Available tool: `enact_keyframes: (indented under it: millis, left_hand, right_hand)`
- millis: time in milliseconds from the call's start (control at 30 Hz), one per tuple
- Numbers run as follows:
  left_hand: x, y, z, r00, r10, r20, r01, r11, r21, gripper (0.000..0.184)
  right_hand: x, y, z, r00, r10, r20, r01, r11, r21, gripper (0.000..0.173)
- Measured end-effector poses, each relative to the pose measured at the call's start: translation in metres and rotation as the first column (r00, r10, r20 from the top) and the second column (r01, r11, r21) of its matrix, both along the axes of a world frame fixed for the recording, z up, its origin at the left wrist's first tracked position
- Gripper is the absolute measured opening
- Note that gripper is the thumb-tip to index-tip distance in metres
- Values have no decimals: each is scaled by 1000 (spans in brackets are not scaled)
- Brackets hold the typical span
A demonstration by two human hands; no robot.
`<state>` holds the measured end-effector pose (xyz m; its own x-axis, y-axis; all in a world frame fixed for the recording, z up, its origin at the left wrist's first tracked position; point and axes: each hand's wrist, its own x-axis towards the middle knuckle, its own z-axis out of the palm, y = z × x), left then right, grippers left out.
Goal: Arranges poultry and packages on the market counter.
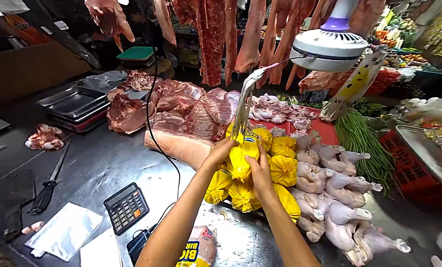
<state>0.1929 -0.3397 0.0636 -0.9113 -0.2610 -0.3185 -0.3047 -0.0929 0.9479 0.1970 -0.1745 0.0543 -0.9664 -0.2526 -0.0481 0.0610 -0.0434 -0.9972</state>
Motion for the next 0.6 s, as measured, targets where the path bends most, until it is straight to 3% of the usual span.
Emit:
enact_keyframes:
  millis: [133,267,467,600]
  left_hand:
    - [78,15,28,996,-34,-85,32,999,-33,58]
    - [135,19,37,995,-79,54,80,997,-20,57]
    - [120,4,11,988,12,156,-23,998,66,41]
    - [120,11,13,997,71,24,-73,995,72,36]
  right_hand:
    - [56,40,19,989,145,-26,-143,988,55,80]
    - [104,54,24,970,237,46,-240,969,60,82]
    - [95,26,5,976,215,41,-218,971,100,74]
    - [95,29,19,981,195,-11,-193,975,110,70]
